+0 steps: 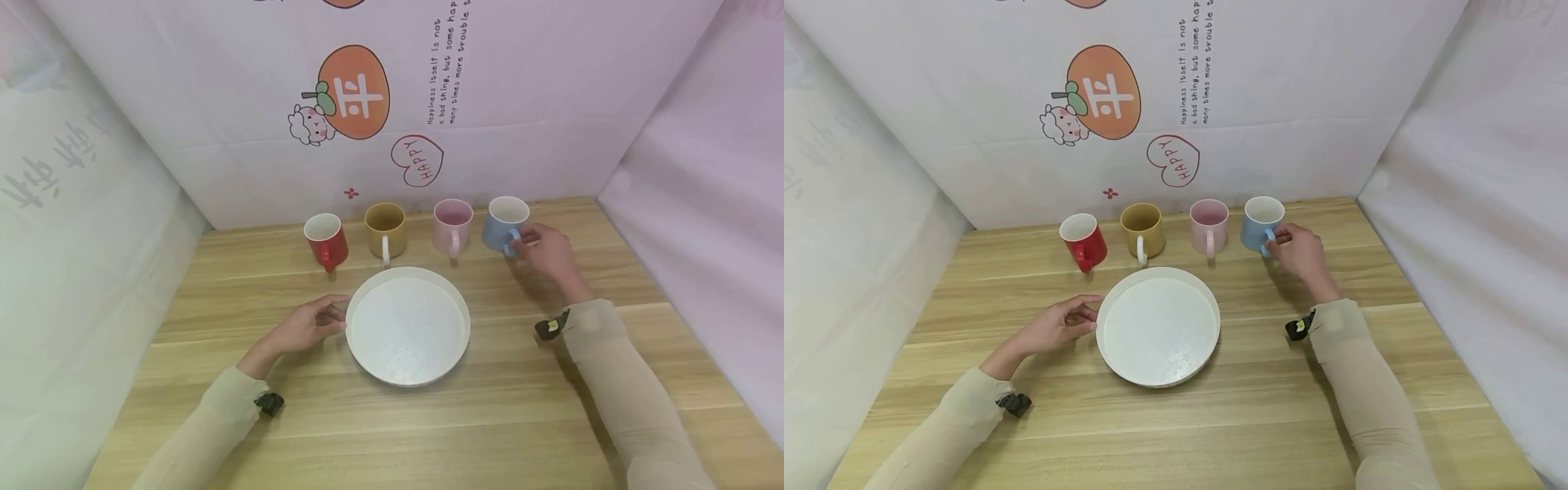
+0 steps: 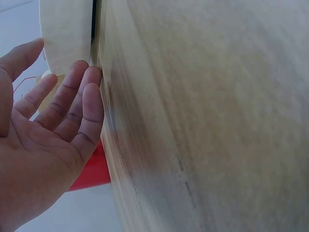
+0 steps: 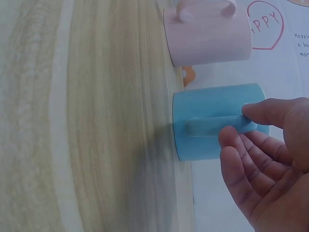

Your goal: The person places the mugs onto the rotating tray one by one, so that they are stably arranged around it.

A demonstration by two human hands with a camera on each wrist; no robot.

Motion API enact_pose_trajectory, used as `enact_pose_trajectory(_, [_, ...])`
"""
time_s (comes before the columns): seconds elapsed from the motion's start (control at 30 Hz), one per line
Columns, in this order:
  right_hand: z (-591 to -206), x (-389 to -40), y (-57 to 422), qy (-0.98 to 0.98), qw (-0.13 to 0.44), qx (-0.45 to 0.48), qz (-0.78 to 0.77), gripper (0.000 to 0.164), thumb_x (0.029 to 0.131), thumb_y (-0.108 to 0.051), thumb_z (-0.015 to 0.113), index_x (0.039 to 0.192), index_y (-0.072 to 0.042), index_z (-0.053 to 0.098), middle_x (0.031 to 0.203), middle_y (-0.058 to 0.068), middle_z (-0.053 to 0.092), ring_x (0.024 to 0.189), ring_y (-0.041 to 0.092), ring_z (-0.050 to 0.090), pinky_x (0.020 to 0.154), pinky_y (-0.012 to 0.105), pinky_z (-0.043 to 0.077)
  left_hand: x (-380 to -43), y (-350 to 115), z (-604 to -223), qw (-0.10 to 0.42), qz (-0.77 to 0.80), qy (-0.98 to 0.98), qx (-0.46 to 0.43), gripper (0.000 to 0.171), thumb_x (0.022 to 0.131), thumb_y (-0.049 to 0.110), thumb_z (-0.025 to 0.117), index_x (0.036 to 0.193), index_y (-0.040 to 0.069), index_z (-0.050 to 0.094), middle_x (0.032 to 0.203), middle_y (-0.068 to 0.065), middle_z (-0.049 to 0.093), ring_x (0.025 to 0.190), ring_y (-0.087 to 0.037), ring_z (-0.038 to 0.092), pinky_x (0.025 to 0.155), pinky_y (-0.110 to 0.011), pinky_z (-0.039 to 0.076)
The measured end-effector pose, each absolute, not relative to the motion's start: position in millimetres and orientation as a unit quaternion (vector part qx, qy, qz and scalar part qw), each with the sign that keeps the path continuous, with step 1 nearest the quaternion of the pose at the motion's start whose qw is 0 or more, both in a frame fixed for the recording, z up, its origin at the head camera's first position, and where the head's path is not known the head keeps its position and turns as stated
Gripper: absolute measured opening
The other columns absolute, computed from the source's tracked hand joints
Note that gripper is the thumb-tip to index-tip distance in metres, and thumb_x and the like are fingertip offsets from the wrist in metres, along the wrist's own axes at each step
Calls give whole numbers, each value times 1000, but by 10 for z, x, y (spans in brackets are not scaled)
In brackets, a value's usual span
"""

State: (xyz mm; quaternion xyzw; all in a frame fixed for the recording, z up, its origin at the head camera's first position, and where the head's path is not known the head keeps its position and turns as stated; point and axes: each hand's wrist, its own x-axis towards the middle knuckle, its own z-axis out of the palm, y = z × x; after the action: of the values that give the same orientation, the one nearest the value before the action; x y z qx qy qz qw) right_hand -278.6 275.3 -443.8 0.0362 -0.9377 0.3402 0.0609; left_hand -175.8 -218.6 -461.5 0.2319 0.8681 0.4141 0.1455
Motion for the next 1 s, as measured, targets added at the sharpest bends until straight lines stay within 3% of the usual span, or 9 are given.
enact_pose_trajectory(0.23, [-4444,-2801,2805,-936,63,44,343,34,95,-21,63,120,1,64,117,27,69,99,42,70,70,26,53,-1755,-2185,-4593,142,408,870,236,54,96,17,67,145,8,48,113,-11,71,110,-25,67,99,-45,53])
enact_pose_trajectory(0.57, [-4465,-2825,2842,-932,70,48,352,34,96,-21,62,120,2,64,116,27,69,91,36,73,65,15,48,-1753,-2182,-4580,144,412,869,234,54,96,18,67,146,9,48,113,-11,71,110,-25,67,100,-46,53])
enact_pose_trajectory(1.0, [-4462,-2748,2778,-929,78,14,360,36,95,-28,64,115,1,67,114,27,70,102,42,68,77,36,52,-1744,-2187,-4604,145,412,870,230,54,96,19,68,145,9,48,113,-11,72,110,-26,67,100,-46,54])
